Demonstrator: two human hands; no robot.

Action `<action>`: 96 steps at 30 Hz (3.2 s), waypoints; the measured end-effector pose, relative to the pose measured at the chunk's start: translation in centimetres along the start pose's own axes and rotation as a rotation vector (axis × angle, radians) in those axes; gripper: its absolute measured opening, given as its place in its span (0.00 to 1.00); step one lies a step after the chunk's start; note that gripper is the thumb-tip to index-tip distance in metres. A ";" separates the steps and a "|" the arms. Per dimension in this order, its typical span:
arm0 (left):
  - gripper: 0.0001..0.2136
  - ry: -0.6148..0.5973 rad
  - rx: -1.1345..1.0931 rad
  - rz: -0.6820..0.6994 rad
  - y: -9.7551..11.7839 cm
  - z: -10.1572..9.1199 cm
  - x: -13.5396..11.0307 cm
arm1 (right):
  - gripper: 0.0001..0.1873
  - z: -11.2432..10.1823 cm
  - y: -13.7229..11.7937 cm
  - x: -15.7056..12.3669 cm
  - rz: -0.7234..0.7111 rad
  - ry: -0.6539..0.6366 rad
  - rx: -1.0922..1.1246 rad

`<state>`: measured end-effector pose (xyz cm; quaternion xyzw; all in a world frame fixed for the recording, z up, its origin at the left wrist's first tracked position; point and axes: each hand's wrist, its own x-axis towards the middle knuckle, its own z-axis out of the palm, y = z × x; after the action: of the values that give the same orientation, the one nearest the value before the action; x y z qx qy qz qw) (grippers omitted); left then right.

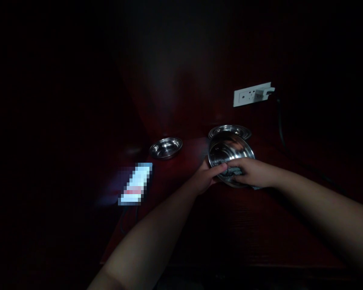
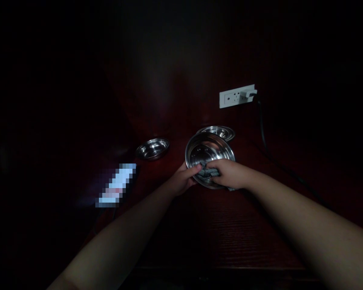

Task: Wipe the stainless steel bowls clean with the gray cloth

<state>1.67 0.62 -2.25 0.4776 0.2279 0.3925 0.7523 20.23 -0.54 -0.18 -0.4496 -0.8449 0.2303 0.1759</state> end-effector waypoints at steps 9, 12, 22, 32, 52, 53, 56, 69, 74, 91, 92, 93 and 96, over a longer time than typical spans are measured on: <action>0.33 0.023 -0.006 0.001 -0.1 0.1 0.0 | 0.11 -0.1 0.2 0.1 -0.004 -0.003 -0.050; 0.34 0.030 -0.002 0.000 -0.1 0.1 0.0 | 0.10 -0.1 0.2 0.1 -0.008 0.002 -0.057; 0.32 0.009 -0.006 0.001 -0.3 -0.3 0.1 | 0.14 -0.2 0.2 0.1 0.023 0.005 -0.104; 0.31 0.024 0.003 -0.003 -0.1 0.0 0.0 | 0.14 -0.3 0.4 0.2 0.032 0.041 -0.213; 0.31 0.034 -0.012 -0.004 -0.3 -0.3 0.1 | 0.16 -0.3 0.4 0.2 0.081 0.065 -0.200; 0.31 0.035 -0.009 -0.004 -0.3 -0.3 0.1 | 0.16 -0.3 0.4 0.2 0.085 0.064 -0.197; 0.30 0.044 -0.010 0.002 -0.2 -0.2 0.0 | 0.16 -0.4 0.2 0.1 0.096 0.062 -0.189; 0.32 0.050 0.010 -0.007 -0.2 -0.3 0.1 | 0.16 -0.4 -0.7 -0.2 0.075 -0.009 -0.174; 0.31 0.020 0.010 -0.010 -0.1 -0.3 0.0 | 0.13 -0.8 -0.3 0.0 0.066 0.068 -0.296; 0.32 0.083 -0.024 -0.005 0.1 -0.1 -0.1 | 0.19 -0.8 -0.2 0.3 0.236 0.145 -0.465; 0.32 0.086 -0.030 -0.008 0.1 -0.1 -0.1 | 0.19 -0.8 -0.3 0.2 0.235 0.135 -0.461; 0.32 0.089 -0.035 -0.010 0.1 0.0 -0.1 | 0.19 -0.9 -0.4 0.2 0.229 0.130 -0.457; 0.30 0.087 -0.048 -0.017 0.2 0.1 -0.2 | 0.18 -0.9 -0.6 0.0 0.198 0.144 -0.448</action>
<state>1.53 0.44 -2.06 0.4398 0.2549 0.4121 0.7562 20.27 -0.67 0.94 -0.5732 -0.8120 0.0209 0.1080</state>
